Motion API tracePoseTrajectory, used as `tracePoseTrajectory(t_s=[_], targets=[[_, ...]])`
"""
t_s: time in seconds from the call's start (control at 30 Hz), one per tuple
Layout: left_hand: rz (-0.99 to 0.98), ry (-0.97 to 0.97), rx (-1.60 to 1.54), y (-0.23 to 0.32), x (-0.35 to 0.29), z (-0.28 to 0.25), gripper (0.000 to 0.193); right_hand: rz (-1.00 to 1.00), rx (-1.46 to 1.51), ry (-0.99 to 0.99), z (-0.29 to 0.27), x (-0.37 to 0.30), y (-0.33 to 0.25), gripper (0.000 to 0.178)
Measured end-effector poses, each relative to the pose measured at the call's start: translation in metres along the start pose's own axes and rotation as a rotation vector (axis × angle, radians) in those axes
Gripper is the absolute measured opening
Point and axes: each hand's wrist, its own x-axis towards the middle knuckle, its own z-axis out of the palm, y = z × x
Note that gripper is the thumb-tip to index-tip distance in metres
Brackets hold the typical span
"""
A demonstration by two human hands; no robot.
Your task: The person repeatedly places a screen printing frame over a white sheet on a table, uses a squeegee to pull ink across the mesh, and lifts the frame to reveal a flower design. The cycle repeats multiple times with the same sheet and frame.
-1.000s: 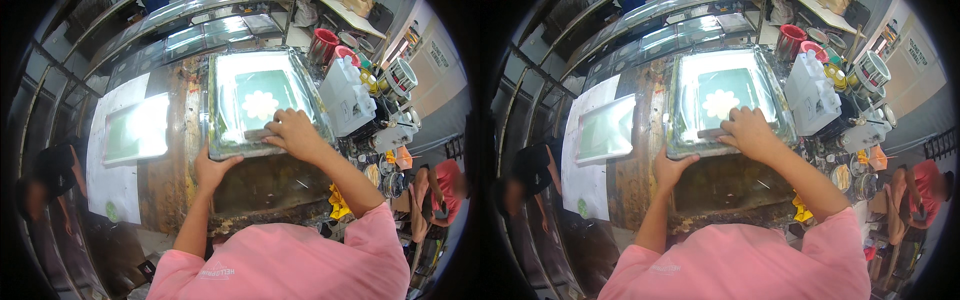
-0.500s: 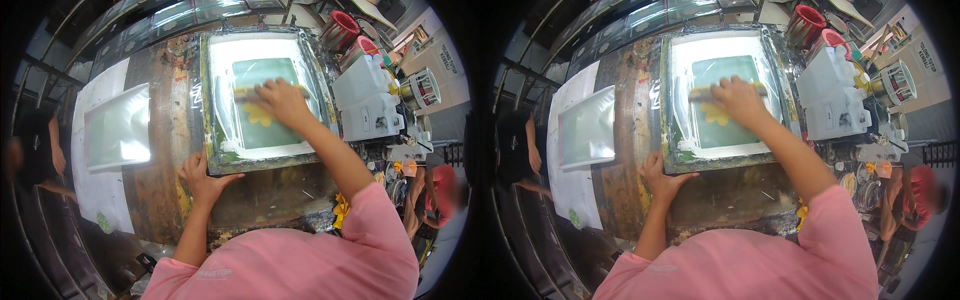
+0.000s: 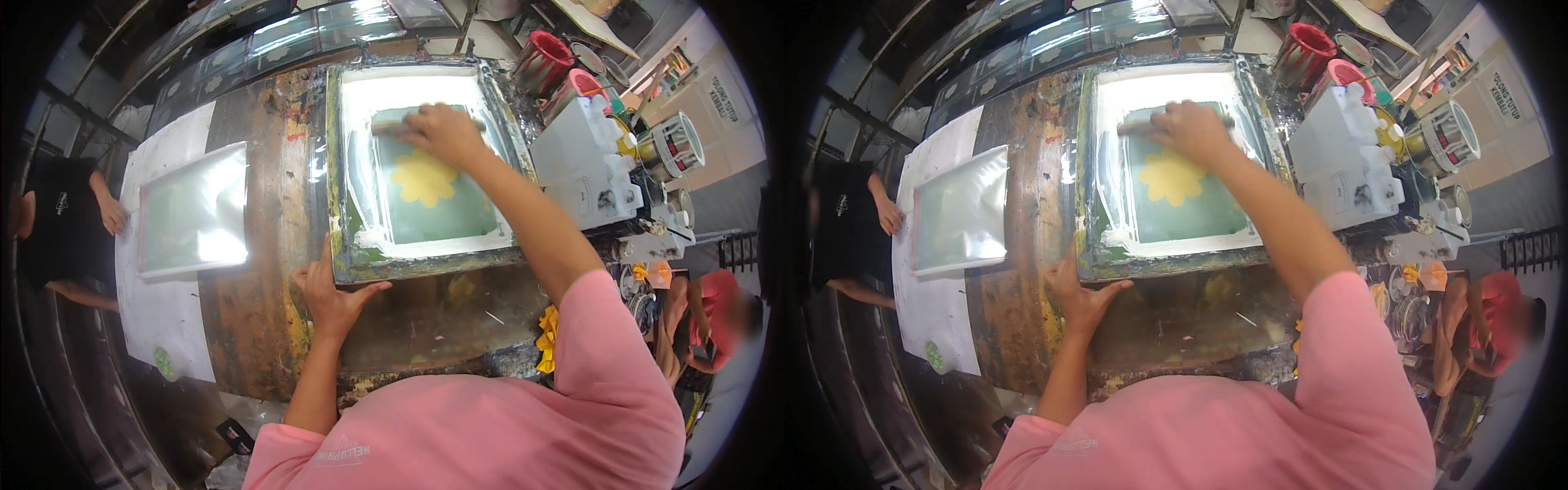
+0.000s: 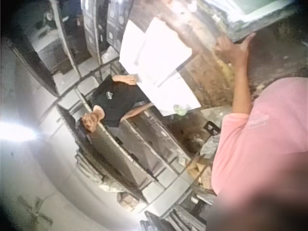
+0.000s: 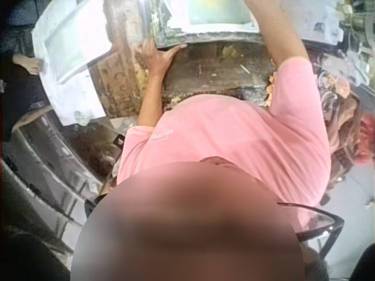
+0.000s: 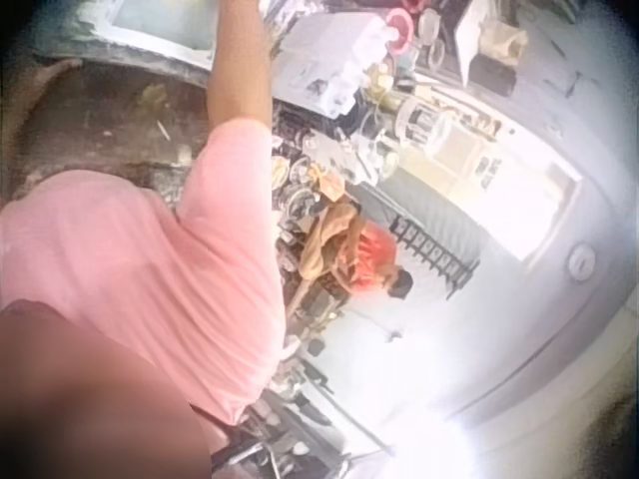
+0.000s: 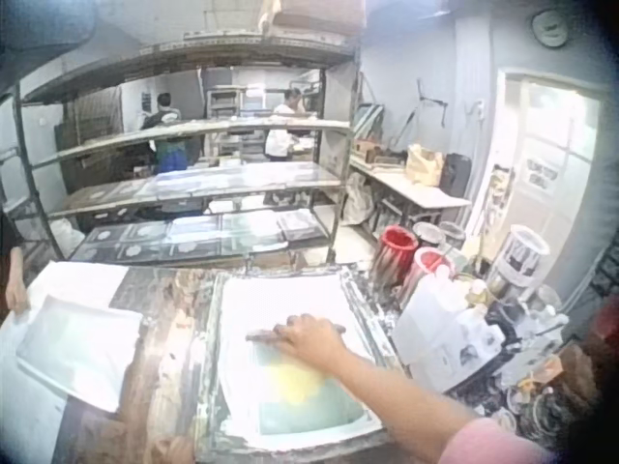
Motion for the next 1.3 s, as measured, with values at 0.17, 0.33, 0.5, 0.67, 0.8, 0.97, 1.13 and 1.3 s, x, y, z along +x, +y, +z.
tracePoseTrajectory(t_s=[0.17,0.33,0.5,0.67,0.8,0.97,1.13,1.3], targets=[[-0.017,-0.002,-0.001,-0.001,0.0,0.001,0.125,0.023,0.055,-0.186,-0.076,-0.111,-0.087,0.038],[-0.187,-0.042,-0.141,0.023,0.01,-0.01,0.115,0.038,0.098,-0.182,-0.138,-0.138,-0.12,0.043],[-0.279,0.164,-0.905,0.066,0.055,-0.03,0.108,-0.022,-0.044,0.179,-0.185,-0.107,-0.122,0.033],[-0.078,0.068,-0.528,0.064,0.072,-0.043,0.114,-0.075,-0.174,0.466,-0.219,-0.041,-0.103,0.037],[-0.109,-0.365,0.309,0.057,0.029,-0.026,0.119,-0.072,-0.174,0.512,-0.237,-0.006,-0.087,0.044],[-0.041,-0.228,0.157,0.058,0.034,-0.009,0.113,-0.007,-0.177,0.38,-0.266,0.025,-0.08,0.054],[-0.016,0.135,-0.111,0.042,0.099,-0.02,0.069,0.053,0.003,0.366,-0.279,0.047,-0.077,0.059],[-0.293,0.272,0.038,-0.049,0.074,-0.084,0.048,0.056,0.0,0.408,-0.271,0.038,-0.08,0.054]])
